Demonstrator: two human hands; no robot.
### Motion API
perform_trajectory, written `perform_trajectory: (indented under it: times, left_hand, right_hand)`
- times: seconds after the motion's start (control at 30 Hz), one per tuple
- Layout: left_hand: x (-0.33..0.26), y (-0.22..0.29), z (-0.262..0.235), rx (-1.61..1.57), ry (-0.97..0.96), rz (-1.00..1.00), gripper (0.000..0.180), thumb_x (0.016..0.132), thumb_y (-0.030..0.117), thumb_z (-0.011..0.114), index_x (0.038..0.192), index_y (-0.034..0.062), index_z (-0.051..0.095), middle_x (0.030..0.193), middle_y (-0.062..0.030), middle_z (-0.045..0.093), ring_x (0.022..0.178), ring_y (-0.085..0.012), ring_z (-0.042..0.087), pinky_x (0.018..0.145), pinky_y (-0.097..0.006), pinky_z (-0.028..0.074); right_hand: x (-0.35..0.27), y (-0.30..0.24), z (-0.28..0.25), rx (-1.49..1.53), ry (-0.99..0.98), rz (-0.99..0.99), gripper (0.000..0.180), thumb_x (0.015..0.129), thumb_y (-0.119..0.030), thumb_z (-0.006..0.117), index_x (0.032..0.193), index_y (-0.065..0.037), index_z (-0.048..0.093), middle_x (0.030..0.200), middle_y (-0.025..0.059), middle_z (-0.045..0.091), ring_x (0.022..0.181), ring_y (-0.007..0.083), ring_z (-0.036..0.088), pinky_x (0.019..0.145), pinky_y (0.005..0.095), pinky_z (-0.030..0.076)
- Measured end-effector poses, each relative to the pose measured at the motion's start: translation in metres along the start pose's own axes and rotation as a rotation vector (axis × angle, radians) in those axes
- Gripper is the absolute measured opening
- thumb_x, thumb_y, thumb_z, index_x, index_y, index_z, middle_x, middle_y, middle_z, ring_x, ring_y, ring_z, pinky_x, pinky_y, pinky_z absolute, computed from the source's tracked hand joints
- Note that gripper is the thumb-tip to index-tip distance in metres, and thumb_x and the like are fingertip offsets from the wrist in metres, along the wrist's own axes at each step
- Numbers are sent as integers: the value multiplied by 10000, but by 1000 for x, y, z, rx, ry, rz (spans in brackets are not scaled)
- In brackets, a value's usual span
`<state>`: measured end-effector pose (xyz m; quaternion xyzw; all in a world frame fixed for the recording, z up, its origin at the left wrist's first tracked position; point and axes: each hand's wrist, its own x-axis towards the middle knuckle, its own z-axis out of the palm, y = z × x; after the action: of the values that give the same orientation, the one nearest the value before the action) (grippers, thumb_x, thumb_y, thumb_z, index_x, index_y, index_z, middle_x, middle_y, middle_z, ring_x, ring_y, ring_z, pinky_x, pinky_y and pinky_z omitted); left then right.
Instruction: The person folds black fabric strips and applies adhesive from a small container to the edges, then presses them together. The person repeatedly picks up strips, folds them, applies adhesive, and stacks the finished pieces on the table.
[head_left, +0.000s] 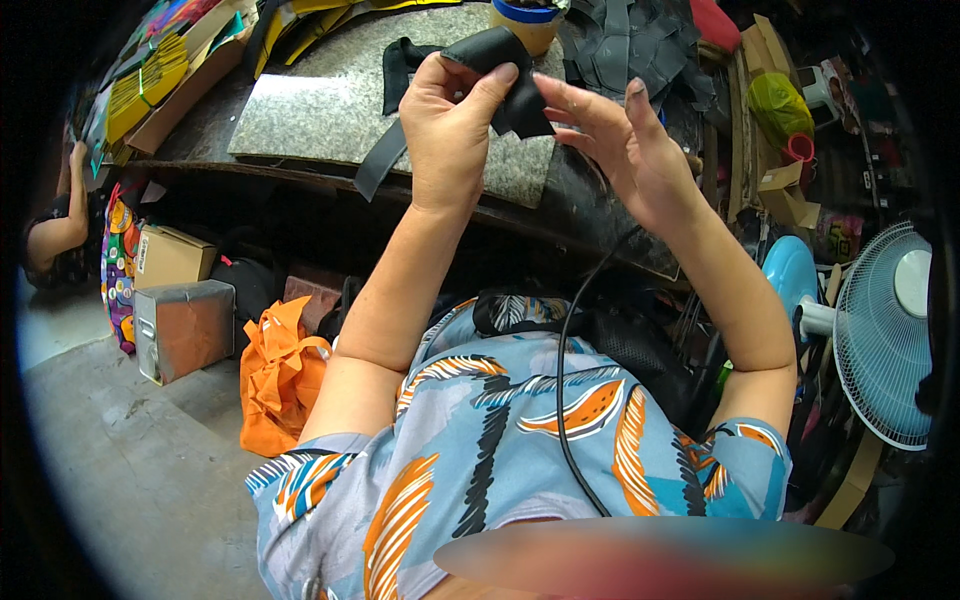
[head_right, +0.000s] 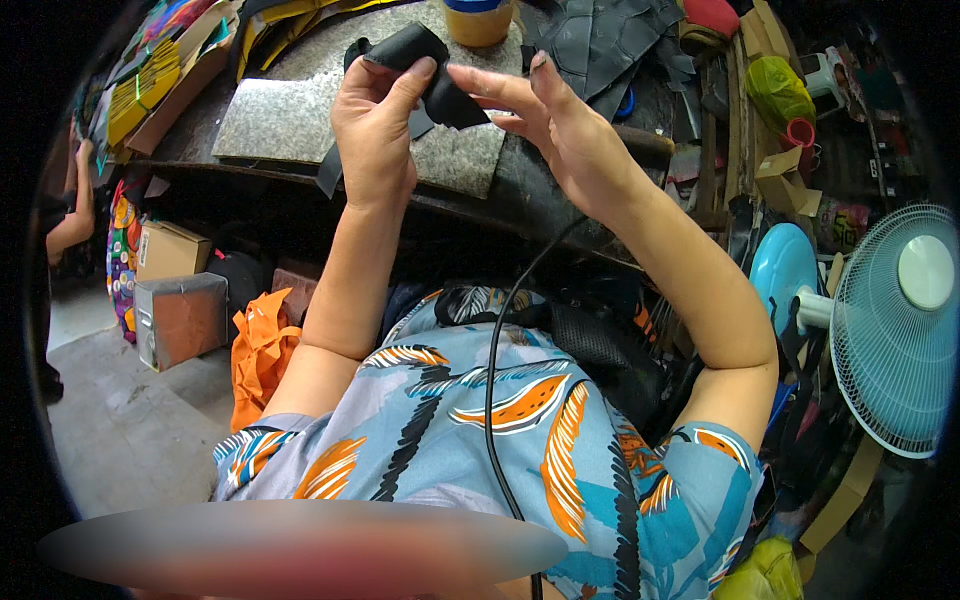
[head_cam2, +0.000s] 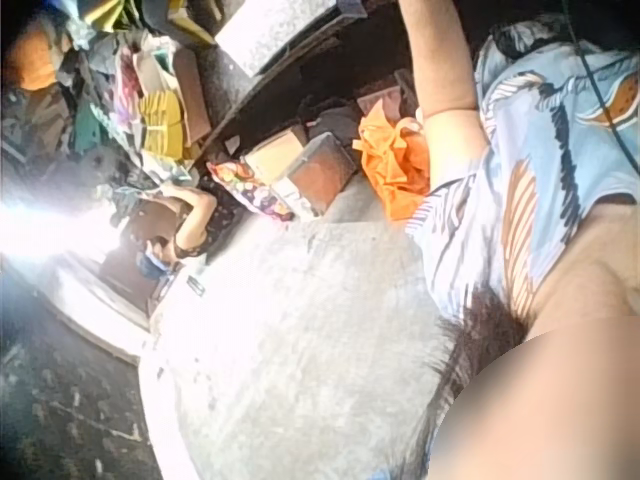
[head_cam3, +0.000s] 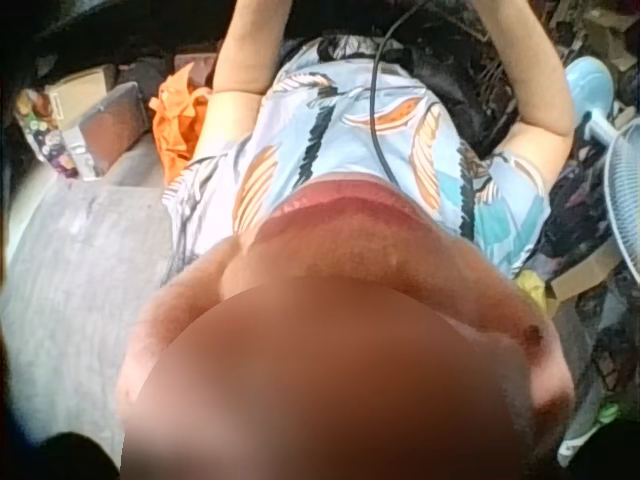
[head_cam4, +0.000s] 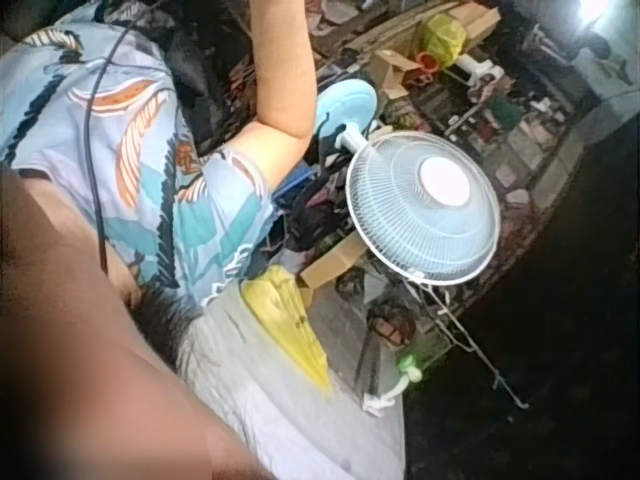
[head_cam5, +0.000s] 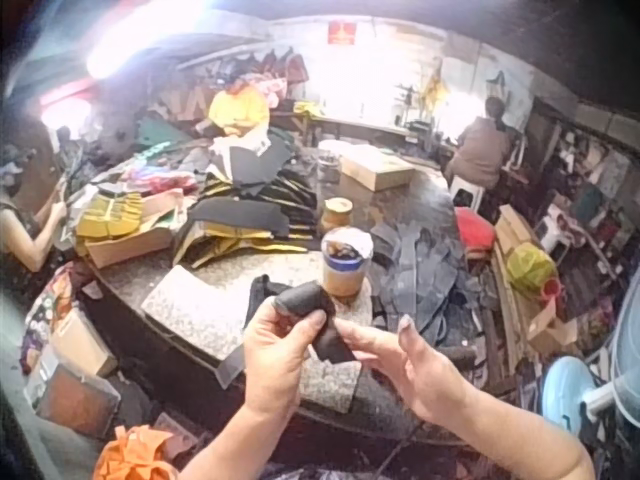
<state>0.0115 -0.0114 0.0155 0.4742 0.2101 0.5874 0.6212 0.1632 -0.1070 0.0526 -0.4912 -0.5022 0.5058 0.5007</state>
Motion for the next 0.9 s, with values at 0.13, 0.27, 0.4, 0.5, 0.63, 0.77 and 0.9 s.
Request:
perform_trajectory:
  times: [0.13,0.27,0.4,0.5,0.63,0.77,0.9]
  left_hand:
    - [3,9,-5,100,-22,-31,145,864,69,736,941,20,624,837,-9,642,772,-68,602,720,-208,487]
    - [-5,30,-4,171,-168,-92,140,858,75,731,919,28,614,830,-8,642,760,-55,596,670,-200,472]
    - [-15,35,5,26,-549,-373,183,865,106,744,949,24,604,841,-2,622,746,-54,598,615,-207,490]
    - [-16,23,10,51,-635,-528,329,868,147,735,1143,32,598,998,-28,661,827,-63,635,675,-194,522]
    - [4,0,21,31,-652,-458,418,872,172,735,1231,64,550,977,-40,645,781,-72,632,658,-212,532]
    - [45,-33,54,96,-694,-319,508,864,127,732,1296,3,496,848,-55,628,695,-99,627,591,-229,518]
    - [55,-64,78,840,-544,1,573,830,119,746,1309,-20,465,950,-191,633,841,-301,684,686,-375,563]
  right_hand:
    - [1,-5,-19,-323,46,-67,763,1025,-617,157,1355,-44,537,1310,142,607,1250,229,526,1112,387,319]
    - [-1,-9,-29,-254,210,23,747,1018,-633,178,1339,-46,511,1101,153,692,1120,220,611,1064,376,379]
    - [3,-5,-25,253,-41,127,846,992,-678,216,1546,-46,122,1053,186,691,1011,217,665,908,361,504]
    - [14,-5,-36,309,149,112,901,976,-694,279,1564,-67,8,1115,218,667,1020,201,661,864,362,520]
    - [22,-17,-73,228,249,-135,826,1013,-586,349,1567,-120,-52,1298,210,505,989,222,583,873,357,492]
    - [33,-21,-121,409,255,-370,322,974,-276,566,1276,-165,551,1106,112,638,935,227,650,851,363,535]
    - [57,7,-178,-454,461,-228,626,1020,-448,451,1515,-90,315,1346,196,533,1185,259,566,1001,370,437]
